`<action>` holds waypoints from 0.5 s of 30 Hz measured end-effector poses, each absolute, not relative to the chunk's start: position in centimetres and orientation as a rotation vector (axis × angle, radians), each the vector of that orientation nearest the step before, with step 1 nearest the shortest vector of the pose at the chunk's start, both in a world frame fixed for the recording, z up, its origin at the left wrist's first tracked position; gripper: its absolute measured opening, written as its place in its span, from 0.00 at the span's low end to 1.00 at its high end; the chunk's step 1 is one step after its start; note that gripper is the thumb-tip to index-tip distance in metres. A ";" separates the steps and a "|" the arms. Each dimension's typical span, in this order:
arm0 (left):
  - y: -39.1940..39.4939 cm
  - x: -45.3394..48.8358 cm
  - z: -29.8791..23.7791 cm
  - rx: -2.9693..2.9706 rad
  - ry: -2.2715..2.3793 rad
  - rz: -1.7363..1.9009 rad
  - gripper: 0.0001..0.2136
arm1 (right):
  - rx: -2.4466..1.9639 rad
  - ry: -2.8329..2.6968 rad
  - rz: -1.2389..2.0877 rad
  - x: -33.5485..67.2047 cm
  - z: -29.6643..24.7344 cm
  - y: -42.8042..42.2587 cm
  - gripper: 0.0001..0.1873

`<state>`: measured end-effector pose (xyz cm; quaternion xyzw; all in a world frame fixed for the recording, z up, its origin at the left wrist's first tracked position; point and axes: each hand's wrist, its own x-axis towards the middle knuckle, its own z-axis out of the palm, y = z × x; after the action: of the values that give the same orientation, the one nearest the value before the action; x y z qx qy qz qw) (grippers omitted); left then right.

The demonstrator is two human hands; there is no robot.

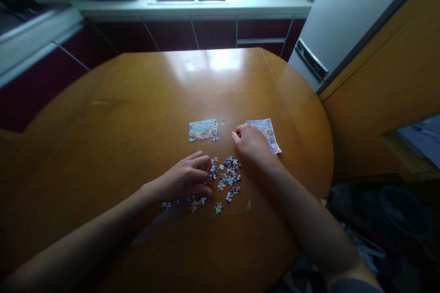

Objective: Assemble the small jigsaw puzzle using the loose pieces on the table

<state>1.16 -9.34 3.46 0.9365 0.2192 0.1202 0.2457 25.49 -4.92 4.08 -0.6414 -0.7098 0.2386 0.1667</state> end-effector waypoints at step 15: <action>-10.7 2.2 1.6 2.547 0.643 0.416 0.12 | -1.848 -2.025 0.666 25.4 4.0 -5.0 0.15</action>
<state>2.20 -10.71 1.60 0.9299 0.2348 0.1520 0.2387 25.36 -4.98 3.99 -0.6468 -0.7086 0.2329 0.1594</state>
